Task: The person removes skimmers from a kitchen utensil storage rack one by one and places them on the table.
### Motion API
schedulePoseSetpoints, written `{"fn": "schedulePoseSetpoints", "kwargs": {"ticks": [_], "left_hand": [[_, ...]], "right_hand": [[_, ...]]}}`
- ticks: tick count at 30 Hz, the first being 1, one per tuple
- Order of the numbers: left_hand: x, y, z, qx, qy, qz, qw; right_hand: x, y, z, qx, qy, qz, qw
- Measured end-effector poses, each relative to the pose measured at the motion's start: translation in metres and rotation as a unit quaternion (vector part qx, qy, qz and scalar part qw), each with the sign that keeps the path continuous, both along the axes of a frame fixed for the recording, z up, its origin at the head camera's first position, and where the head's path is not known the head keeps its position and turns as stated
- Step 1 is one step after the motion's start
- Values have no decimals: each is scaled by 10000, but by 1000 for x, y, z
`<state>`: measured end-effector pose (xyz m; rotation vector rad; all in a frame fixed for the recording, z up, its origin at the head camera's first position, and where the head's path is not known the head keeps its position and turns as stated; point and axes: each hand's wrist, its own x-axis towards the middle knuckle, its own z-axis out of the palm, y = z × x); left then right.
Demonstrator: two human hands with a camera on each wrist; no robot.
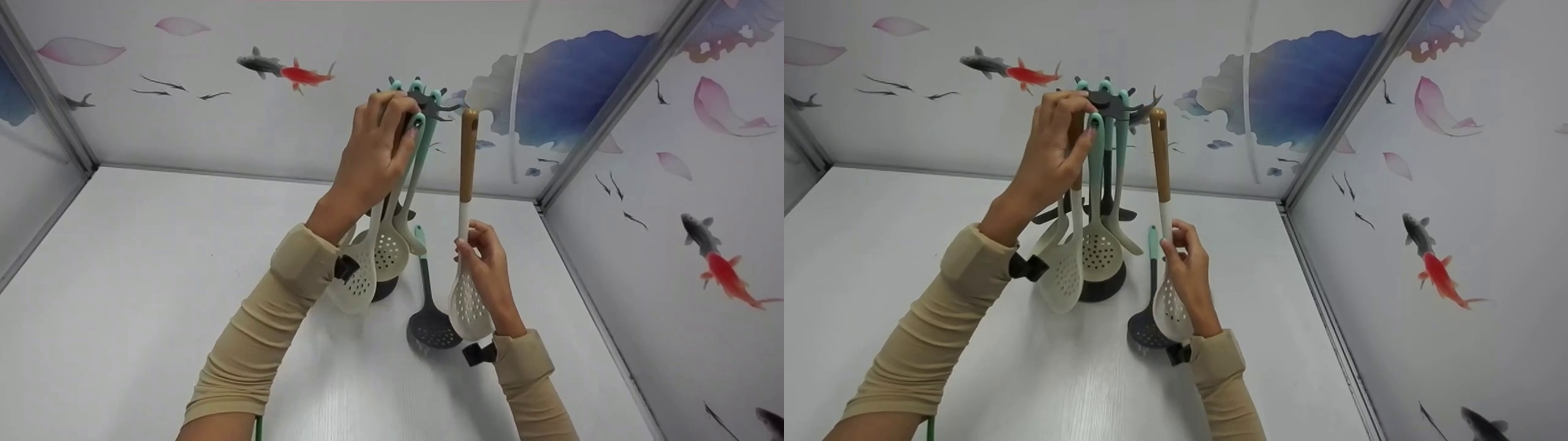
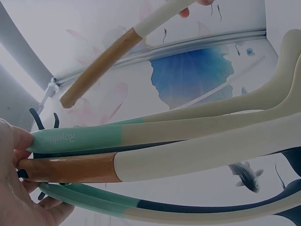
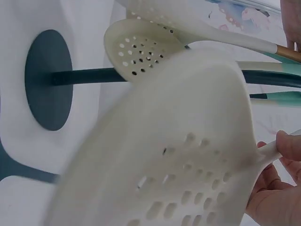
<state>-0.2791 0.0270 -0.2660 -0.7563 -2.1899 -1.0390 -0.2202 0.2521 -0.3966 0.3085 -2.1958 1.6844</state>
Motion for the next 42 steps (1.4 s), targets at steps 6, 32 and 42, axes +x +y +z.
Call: {"fn": "schedulePoseSetpoints", "kwargs": {"ticks": [6, 32, 42], "left_hand": [[0, 0, 0, 24, 4, -29, 10000], [-1, 0, -1, 46, -35, -50, 10000], [-1, 0, -1, 38, -32, -57, 10000]], "right_hand": [[1, 12, -10, 124, -561, -563, 9968], [-26, 68, -95, 604, -2280, -1786, 9552], [-30, 70, -113, 835, -2461, -2049, 9437]]}}
